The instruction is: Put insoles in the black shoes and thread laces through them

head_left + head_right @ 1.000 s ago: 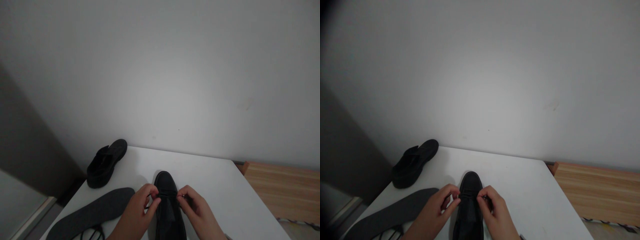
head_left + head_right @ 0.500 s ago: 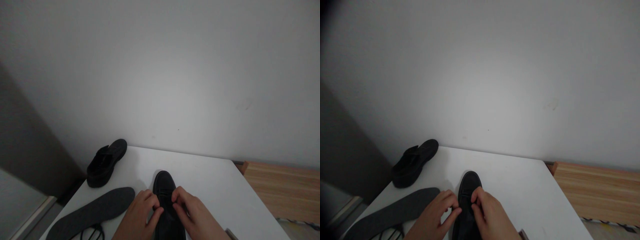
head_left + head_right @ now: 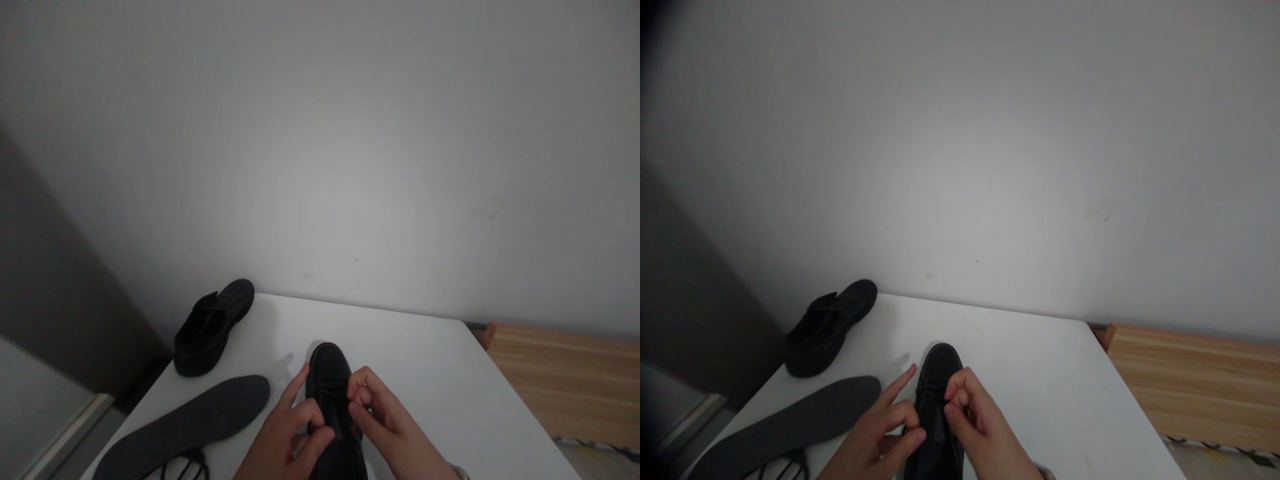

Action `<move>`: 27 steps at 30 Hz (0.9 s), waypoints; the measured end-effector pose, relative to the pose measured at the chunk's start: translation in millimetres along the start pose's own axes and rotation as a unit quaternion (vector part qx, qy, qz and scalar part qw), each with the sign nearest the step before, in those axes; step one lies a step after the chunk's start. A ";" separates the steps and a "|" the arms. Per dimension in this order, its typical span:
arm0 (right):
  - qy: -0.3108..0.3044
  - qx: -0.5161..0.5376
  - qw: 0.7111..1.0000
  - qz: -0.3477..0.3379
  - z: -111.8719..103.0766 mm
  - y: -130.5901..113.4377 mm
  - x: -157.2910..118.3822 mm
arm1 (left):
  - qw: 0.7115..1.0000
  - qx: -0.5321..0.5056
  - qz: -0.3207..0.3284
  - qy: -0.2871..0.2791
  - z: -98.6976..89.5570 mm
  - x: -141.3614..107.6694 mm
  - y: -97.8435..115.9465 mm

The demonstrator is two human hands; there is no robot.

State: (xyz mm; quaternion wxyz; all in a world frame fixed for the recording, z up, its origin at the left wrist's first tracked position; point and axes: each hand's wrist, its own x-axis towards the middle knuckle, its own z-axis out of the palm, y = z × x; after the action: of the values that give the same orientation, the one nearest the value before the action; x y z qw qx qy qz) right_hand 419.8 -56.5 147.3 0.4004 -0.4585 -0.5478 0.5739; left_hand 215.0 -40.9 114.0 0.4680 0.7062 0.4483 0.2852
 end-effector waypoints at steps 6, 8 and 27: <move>-0.005 0.050 0.999 0.001 -0.5 -4.4 -1.0 | 0.997 -0.074 -0.026 -0.025 -4.9 -1.6 -1.8; -0.008 0.066 0.998 0.001 -2.6 -2.8 -1.4 | 0.997 -0.068 -0.023 -0.018 -9.0 -1.7 3.2; -0.081 0.080 0.992 -0.046 -8.1 -18.4 -17.7 | 0.982 -0.166 0.071 -0.055 -12.3 7.6 41.2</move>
State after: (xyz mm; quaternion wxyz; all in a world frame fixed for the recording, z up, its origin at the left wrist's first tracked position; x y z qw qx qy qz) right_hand 431.4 -70.0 167.3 0.4162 -0.3510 -0.5516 0.6319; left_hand 223.2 -35.7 156.6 0.5808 0.6634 0.3173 0.3491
